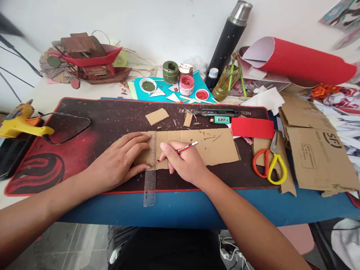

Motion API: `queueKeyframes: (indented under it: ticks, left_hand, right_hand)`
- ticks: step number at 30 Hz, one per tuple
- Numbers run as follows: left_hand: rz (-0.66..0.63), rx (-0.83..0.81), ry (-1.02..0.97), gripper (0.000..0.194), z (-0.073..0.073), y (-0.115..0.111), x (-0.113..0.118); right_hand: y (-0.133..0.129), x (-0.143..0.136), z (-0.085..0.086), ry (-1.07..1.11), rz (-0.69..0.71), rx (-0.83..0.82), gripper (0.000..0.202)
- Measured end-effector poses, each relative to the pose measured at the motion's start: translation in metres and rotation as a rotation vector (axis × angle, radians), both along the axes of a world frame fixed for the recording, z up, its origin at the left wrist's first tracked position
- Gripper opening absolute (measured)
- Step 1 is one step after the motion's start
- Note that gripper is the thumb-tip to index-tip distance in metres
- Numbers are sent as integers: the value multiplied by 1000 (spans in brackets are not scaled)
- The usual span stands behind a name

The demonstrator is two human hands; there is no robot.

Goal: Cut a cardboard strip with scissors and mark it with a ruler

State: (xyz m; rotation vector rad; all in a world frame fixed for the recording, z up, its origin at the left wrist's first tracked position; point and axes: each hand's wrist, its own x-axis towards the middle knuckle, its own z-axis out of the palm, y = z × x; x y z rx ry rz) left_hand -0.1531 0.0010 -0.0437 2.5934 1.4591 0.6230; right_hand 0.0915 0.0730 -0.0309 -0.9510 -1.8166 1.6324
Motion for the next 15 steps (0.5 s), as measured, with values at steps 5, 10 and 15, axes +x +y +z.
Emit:
queueKeyframes:
  ticks: [5, 10, 15]
  left_hand:
    - [-4, 7, 12, 43, 1, 0, 0]
    - [-7, 22, 19, 44, 0, 0, 0]
    - [3, -1, -9, 45, -1, 0, 0]
  right_hand:
    - [0, 1, 0, -9, 4, 6, 51]
    - [-1, 1, -1, -26, 0, 36, 51]
    - [-2, 0, -2, -29, -1, 72, 51]
